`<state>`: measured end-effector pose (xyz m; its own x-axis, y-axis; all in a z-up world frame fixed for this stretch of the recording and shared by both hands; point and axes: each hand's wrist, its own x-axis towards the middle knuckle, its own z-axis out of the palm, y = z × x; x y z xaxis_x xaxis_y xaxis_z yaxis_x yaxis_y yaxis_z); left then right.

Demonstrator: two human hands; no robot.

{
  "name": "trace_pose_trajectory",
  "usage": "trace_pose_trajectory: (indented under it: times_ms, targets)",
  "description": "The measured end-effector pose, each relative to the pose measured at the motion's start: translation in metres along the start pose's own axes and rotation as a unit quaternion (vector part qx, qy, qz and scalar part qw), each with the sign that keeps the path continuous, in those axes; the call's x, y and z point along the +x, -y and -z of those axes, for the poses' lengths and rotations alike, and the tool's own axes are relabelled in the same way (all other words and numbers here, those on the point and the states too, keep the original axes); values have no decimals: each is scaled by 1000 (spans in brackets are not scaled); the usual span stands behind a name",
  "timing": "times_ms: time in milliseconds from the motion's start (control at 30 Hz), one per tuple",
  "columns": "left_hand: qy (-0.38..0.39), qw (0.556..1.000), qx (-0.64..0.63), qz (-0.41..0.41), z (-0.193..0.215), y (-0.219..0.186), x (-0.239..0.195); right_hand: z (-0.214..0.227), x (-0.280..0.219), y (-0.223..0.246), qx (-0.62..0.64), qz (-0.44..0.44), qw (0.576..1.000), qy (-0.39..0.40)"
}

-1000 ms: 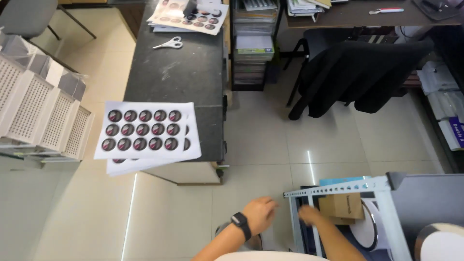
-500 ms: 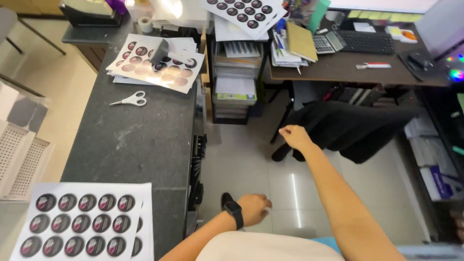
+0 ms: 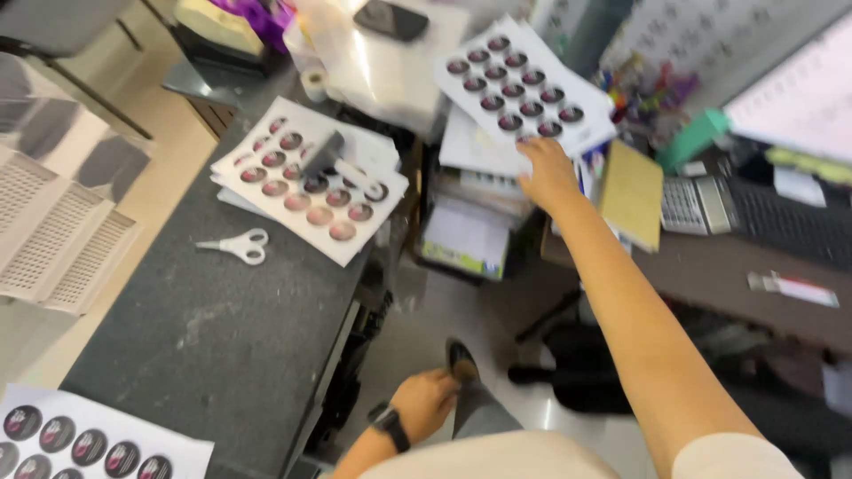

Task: Operating a sticker cutting machine and peeling the excess material from the sticker sheets.

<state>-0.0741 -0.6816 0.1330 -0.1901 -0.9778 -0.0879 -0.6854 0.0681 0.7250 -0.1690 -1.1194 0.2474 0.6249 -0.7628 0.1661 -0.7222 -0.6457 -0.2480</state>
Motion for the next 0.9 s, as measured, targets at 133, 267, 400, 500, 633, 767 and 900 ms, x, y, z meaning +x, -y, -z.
trace_pose_trajectory:
  times_ms: [133, 267, 400, 500, 633, 767, 900]
  targets:
    - [-39, 981, -63, 180, 23, 3, 30, 17, 48, -20, -84, 31, 974, 209]
    - [-54, 962, -88, 252, 32, -7, 53, 58, 49, -12, 13, -31, 957, 288]
    - [-133, 963, -76, 220, 33, -4, 69, 39, 65, -60, 49, 13, 979, 198]
    - [-196, 964, -32, 174, 43, -7, 73, 30, 72, -77, 26, 111, 993, 0]
    - [-250, 948, -67, 185, 79, -26, 73, 73, 64, -7, 0, 335, 873, -354]
    - [-339, 905, -177, 184, 98, -37, 58, 49, 8, 94, -23, 338, 878, -339]
    - [-508, 702, -480, 137, 103, -35, 27, 25, -75, 231, 141, 503, 820, -236]
